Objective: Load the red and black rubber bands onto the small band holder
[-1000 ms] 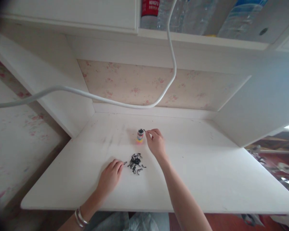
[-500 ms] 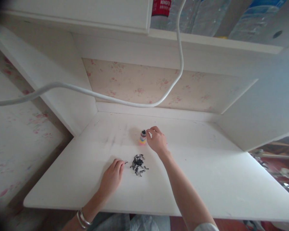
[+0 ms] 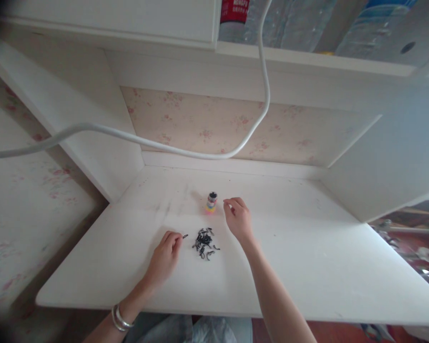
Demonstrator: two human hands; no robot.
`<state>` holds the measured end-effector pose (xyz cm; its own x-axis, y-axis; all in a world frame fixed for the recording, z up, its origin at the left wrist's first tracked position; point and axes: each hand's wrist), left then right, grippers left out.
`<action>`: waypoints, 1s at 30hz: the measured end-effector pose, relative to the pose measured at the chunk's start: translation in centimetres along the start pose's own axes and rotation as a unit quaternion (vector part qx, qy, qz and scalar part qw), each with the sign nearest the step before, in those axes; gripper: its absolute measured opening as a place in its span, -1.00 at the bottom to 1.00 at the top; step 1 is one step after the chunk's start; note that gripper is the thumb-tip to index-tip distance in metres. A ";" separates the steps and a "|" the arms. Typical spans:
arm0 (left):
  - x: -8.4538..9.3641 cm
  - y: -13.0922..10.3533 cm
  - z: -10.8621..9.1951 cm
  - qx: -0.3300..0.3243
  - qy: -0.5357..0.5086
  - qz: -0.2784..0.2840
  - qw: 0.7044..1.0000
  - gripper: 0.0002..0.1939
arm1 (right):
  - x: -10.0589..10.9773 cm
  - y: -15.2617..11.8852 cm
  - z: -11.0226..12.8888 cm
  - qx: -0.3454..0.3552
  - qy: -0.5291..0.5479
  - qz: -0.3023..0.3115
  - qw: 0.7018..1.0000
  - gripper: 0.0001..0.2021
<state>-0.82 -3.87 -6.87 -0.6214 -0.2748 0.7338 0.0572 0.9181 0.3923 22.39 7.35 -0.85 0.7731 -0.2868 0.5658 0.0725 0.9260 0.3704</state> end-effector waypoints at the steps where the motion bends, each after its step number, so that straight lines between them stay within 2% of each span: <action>1: 0.3 0.6 -0.2 -0.001 -0.015 -0.003 1.000 -0.80 | -0.1 -1.1 -0.7 -0.013 0.009 0.007 1.000 -0.69; 6: 1.4 5.7 -2.5 -0.044 -0.030 -0.025 0.998 -0.79 | -1.3 -7.4 -4.0 -0.092 0.027 0.054 0.994 -0.68; 8: 1.6 8.1 -3.7 -0.069 -0.007 -0.025 0.997 -0.78 | -1.5 -9.3 -4.7 -0.099 0.012 0.067 0.993 -0.67; 11: 1.4 11.2 -5.3 -0.104 0.040 -0.019 0.994 -0.77 | -1.4 -10.8 -4.8 -0.090 -0.004 0.069 0.994 -0.66; 14: 0.9 13.3 -6.2 -0.117 0.095 -0.007 0.989 -0.75 | -1.1 -10.9 -4.3 -0.083 -0.019 0.069 0.994 -0.68; 20: -0.1 14.8 -6.6 -0.142 0.157 0.024 0.977 -0.77 | -1.0 -10.5 -4.0 -0.082 -0.021 0.075 0.994 -0.69; 25: -0.1 14.9 -6.6 -0.149 0.170 0.043 0.973 -0.80 | -0.9 -10.4 -4.3 -0.078 -0.014 0.074 0.994 -0.70; 30: 0.2 14.8 -6.4 -0.154 0.175 0.039 0.972 -0.80 | -0.9 -10.2 -4.4 -0.087 -0.013 0.074 0.993 -0.70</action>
<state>4.91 7.79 2.67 -0.3046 -0.3383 0.8904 0.3581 0.8256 0.4361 23.78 -0.77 -8.38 0.7666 -0.1489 0.6246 0.0691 0.9862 0.1503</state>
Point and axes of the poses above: each hand's wrist, its own y-axis towards the middle knuckle, its own x-axis out of the back of the hand, z = x × y, and after that the axes turned 7 degrees about -x, right-handed
